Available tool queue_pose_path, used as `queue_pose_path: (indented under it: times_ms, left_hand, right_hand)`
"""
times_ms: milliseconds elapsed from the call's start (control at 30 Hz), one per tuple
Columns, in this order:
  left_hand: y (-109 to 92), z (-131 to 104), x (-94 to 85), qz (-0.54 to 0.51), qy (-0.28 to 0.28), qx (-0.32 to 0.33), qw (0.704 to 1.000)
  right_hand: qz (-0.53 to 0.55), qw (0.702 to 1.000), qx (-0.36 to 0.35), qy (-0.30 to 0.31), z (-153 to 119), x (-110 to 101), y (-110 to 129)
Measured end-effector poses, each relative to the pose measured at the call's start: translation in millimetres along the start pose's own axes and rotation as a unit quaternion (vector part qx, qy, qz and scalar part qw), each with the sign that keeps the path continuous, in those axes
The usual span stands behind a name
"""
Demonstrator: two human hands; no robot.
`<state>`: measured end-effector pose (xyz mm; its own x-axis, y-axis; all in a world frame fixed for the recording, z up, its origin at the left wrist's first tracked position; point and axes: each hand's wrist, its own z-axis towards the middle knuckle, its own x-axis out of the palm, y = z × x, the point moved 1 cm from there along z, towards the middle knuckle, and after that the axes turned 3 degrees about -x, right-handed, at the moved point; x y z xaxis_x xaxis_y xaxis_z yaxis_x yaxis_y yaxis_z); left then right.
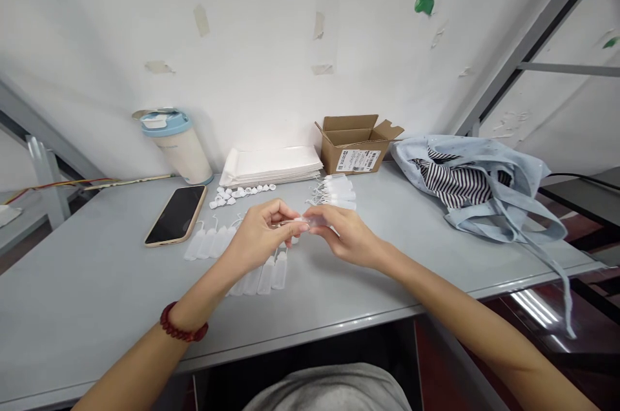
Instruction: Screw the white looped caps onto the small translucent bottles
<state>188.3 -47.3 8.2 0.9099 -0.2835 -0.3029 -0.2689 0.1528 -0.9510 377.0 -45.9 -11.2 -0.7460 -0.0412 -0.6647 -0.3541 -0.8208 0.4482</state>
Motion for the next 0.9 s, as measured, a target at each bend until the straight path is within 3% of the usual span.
queue_pose_path:
  times_ms: [67, 133, 233, 300, 467, 667, 767, 900]
  left_hand:
    - [1.1, -1.8, 0.0, 0.051, -0.021, 0.076, 0.996]
    - [1.9, -3.1, -0.3, 0.083, -0.025, 0.133, 0.987]
    - [1.4, -3.3, -2.2, 0.075, -0.014, 0.134, 0.988]
    - [-0.7, -3.1, -3.9, 0.054, -0.003, 0.104, 0.993]
    - [-7.6, -3.3, -5.8, 0.062, 0.008, 0.043, 0.997]
    - [-1.6, -0.5, -3.3, 0.070, 0.029, -0.008, 0.997]
    - [3.2, 0.0, -2.3, 0.100, 0.022, 0.050, 0.994]
    - [3.3, -2.5, 0.6, 0.175, -0.005, 0.207, 0.963]
  right_hand:
    - [0.094, 0.993, 0.071, 0.002, 1.4, -2.3, 1.6]
    - [0.208, 0.967, 0.146, 0.017, 2.6, -3.5, 2.5]
    - [0.336, 0.917, 0.211, 0.036, 4.0, -4.2, 3.0]
    - [0.369, 0.901, 0.224, 0.034, 5.0, -5.6, 3.2]
    - [0.361, 0.902, 0.234, 0.043, 7.1, -9.1, 5.3]
    - [0.174, 0.970, 0.169, 0.039, 4.7, -2.5, 7.1]
    - [0.144, 0.973, 0.169, 0.057, 3.8, -1.8, 5.7]
    - [0.279, 0.927, 0.226, 0.105, 5.7, -6.9, -3.9]
